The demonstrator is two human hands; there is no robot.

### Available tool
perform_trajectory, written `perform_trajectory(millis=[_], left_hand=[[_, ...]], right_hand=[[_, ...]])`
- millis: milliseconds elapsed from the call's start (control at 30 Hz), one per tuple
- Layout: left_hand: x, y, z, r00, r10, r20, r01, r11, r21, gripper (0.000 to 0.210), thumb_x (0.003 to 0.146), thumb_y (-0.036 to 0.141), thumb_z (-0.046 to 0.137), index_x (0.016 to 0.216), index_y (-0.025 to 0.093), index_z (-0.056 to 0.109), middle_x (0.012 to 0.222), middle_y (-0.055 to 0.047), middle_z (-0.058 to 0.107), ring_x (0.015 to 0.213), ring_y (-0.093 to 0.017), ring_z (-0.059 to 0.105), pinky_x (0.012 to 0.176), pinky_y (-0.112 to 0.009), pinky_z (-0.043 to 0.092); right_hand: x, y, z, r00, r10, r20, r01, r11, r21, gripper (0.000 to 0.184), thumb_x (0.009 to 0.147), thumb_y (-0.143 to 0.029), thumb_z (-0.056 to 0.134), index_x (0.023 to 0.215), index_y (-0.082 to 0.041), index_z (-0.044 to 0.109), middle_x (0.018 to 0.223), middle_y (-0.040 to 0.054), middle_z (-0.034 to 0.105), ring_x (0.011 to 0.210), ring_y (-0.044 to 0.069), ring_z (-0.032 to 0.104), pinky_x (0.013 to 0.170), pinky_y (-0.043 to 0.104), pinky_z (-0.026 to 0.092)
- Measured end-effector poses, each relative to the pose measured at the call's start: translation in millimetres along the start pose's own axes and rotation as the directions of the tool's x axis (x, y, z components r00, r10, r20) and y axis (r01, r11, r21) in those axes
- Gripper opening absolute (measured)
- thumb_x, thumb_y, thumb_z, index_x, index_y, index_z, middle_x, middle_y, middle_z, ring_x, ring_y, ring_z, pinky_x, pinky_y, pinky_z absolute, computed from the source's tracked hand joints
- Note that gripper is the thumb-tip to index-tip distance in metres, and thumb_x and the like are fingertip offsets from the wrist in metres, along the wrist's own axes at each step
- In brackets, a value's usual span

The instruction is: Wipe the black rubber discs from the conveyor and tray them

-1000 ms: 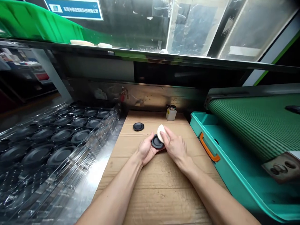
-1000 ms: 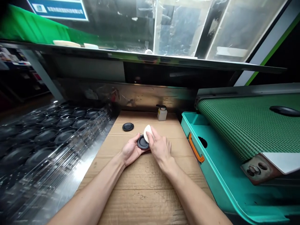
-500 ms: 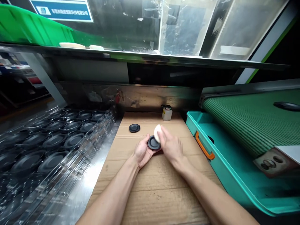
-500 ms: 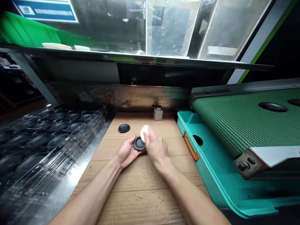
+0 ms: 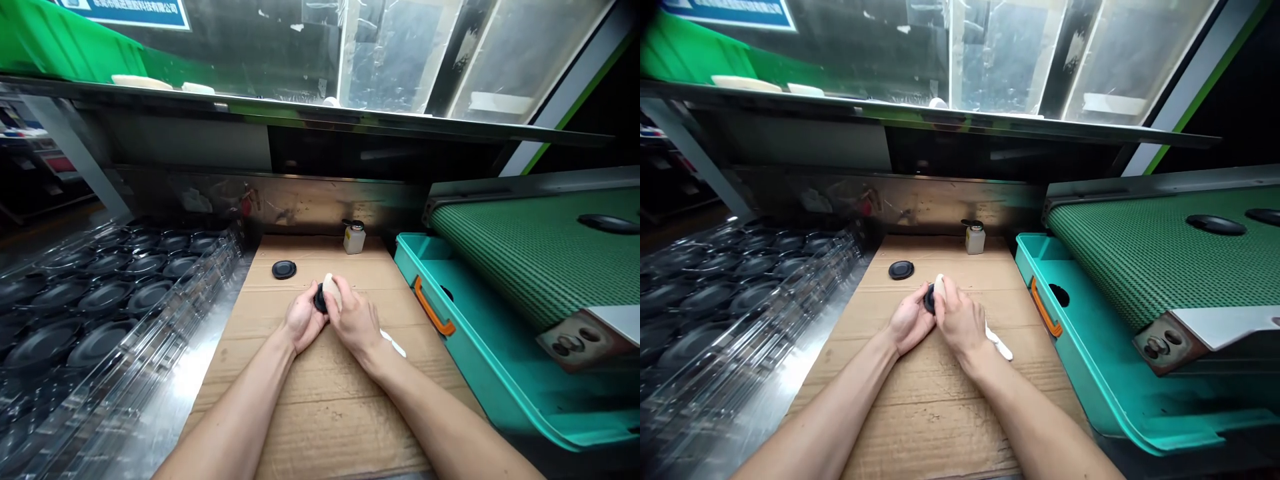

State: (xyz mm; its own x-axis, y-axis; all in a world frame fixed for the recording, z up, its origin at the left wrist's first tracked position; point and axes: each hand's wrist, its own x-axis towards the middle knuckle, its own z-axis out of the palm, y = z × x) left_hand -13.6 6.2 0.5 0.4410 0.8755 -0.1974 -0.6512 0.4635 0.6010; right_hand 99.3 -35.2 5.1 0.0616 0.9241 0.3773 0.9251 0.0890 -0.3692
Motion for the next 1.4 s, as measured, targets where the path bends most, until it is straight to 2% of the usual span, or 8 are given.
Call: perform_trajectory(millis=[167,300,433,567,700,1033,1167,1400], left_hand=[[-2,-3,0.6,0.999,0.004,-0.047,-0.004,1.0,-0.001,0.03,0.094,0.033,0.046,0.106,0.012,0.064,0.112,-0.013,0.069,0.107,-0.024,0.064,0.1,-0.037,0.048],[0,-5,-0.9,0.998,0.051,-0.025,-0.051,0.999,0.0,0.031,0.095,0.032,0.044,0.108,0.011,0.064,0.112,-0.013,0.069,0.108,-0.023,0.063,0.1,-0.035,0.048],[1,-7,-2.1,0.997,0.042,-0.07,-0.041,0.999,0.01,0.032,0.095,0.033,0.045,0.107,0.011,0.065,0.111,-0.013,0.069,0.107,-0.023,0.064,0.098,-0.035,0.049],[1,-7,-1.9,0.996,0.078,-0.051,-0.077,0.997,0.025,0.032,0.095,0.032,0.044,0.111,0.012,0.064,0.111,-0.012,0.069,0.105,-0.022,0.065,0.097,-0.036,0.05],[0,-6,-0.6,0.997,0.046,-0.062,-0.044,0.999,0.033,0.031,0.094,0.033,0.047,0.111,0.013,0.063,0.113,-0.013,0.069,0.103,-0.023,0.066,0.095,-0.037,0.051],[1,-3,1.0,0.992,0.059,-0.115,-0.057,0.998,0.028,0.031,0.096,0.028,0.04,0.103,0.009,0.063,0.107,-0.015,0.07,0.1,-0.024,0.066,0.091,-0.038,0.053],[2,-2,-0.7,0.994,0.024,-0.103,-0.023,1.0,0.018,0.029,0.095,0.029,0.043,0.104,0.009,0.062,0.109,-0.016,0.069,0.099,-0.024,0.067,0.089,-0.038,0.054],[2,4,-4.0,0.998,-0.031,-0.052,0.028,0.999,-0.046,0.033,0.095,0.031,0.04,0.104,0.006,0.059,0.112,-0.023,0.065,0.096,-0.028,0.067,0.074,-0.038,0.056]], right_hand=[[3,-11,2,0.993,-0.053,0.109,0.058,0.997,-0.048,0.041,0.098,-0.039,0.034,0.134,-0.023,0.042,0.1,0.007,0.07,0.078,0.023,0.068,0.067,0.029,0.045],[7,-13,-1,0.995,0.006,0.1,0.001,0.997,-0.078,0.041,0.099,-0.039,0.029,0.135,-0.021,0.04,0.102,0.0087,0.069,0.081,0.023,0.067,0.068,0.029,0.045],[5,-13,1,0.987,-0.077,0.14,0.086,0.995,-0.059,0.041,0.099,-0.04,0.031,0.135,-0.024,0.04,0.102,0.0074,0.069,0.079,0.023,0.066,0.068,0.029,0.045],[5,-12,1,0.994,-0.002,0.108,0.01,0.997,-0.078,0.042,0.1,-0.04,0.027,0.136,-0.021,0.039,0.098,0.0081,0.069,0.078,0.023,0.066,0.068,0.03,0.045],[3,-11,0,0.988,-0.052,0.146,0.067,0.993,-0.099,0.042,0.099,-0.041,0.03,0.135,-0.023,0.041,0.101,0.0082,0.068,0.077,0.023,0.067,0.067,0.029,0.045],[4,-11,-1,0.992,0.039,0.119,-0.017,0.983,-0.185,0.04,0.099,-0.039,0.028,0.132,-0.022,0.044,0.095,0.009,0.069,0.076,0.024,0.067,0.068,0.029,0.045],[0,-10,-1,0.986,-0.065,0.15,0.086,0.987,-0.136,0.039,0.098,-0.039,0.031,0.132,-0.023,0.044,0.092,0.0079,0.07,0.072,0.023,0.067,0.063,0.028,0.043],[22,27,-14,0.982,0.123,-0.145,-0.109,0.989,0.103,0.037,0.097,-0.045,0.037,0.128,-0.025,0.047,0.093,0.0059,0.071,0.078,0.023,0.067,0.065,0.028,0.043]])
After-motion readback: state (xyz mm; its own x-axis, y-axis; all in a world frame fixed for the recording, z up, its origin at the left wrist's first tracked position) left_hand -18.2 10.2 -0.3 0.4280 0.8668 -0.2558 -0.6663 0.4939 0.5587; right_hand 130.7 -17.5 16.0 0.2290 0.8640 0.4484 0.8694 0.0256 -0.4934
